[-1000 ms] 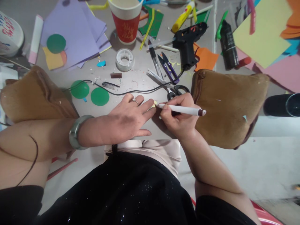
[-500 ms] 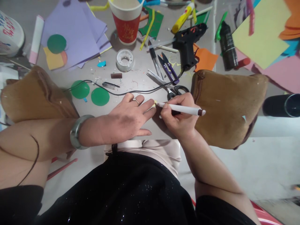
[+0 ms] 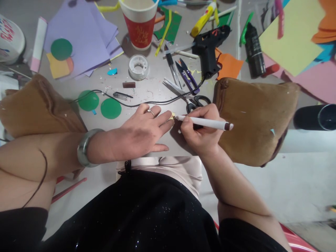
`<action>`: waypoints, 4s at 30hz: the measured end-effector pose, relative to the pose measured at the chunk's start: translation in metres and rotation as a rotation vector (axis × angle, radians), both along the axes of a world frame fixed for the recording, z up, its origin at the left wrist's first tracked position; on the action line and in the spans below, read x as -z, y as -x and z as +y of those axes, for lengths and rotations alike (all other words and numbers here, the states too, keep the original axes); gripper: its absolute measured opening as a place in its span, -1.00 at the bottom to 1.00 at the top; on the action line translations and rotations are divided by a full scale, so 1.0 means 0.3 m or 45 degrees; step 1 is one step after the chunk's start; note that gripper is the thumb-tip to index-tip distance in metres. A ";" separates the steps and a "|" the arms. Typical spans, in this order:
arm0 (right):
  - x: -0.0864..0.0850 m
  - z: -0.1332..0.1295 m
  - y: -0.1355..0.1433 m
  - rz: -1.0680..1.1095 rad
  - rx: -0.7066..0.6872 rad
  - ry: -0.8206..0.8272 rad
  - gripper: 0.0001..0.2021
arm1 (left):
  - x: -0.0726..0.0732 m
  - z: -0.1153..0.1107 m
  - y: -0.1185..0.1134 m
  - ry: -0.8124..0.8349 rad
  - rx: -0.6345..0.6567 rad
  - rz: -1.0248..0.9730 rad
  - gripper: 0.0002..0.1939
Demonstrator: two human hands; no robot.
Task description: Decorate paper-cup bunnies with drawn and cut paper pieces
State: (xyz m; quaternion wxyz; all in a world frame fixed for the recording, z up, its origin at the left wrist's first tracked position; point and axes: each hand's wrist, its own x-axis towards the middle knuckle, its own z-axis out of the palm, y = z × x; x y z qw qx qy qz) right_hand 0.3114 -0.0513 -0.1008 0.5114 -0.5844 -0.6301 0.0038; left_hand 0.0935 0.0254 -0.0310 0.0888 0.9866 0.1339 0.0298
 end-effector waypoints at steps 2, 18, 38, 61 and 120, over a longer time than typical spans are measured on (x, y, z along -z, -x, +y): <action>-0.006 0.002 0.004 -0.019 -0.002 -0.011 -0.76 | -0.002 0.001 -0.002 -0.002 0.003 0.014 -0.49; -0.052 -0.005 0.019 -0.129 0.054 0.059 -0.82 | -0.007 -0.003 0.007 -0.021 -0.001 -0.004 -0.47; -0.029 -0.019 0.007 -0.025 0.017 0.148 -0.79 | -0.009 -0.002 0.007 0.009 0.006 0.010 -0.43; -0.024 -0.003 0.011 0.000 0.004 0.055 -0.79 | -0.012 -0.006 0.006 0.000 -0.004 0.024 -0.48; -0.006 0.024 -0.004 0.033 -0.076 -0.248 -0.84 | -0.012 0.007 0.003 0.074 0.035 0.074 -0.46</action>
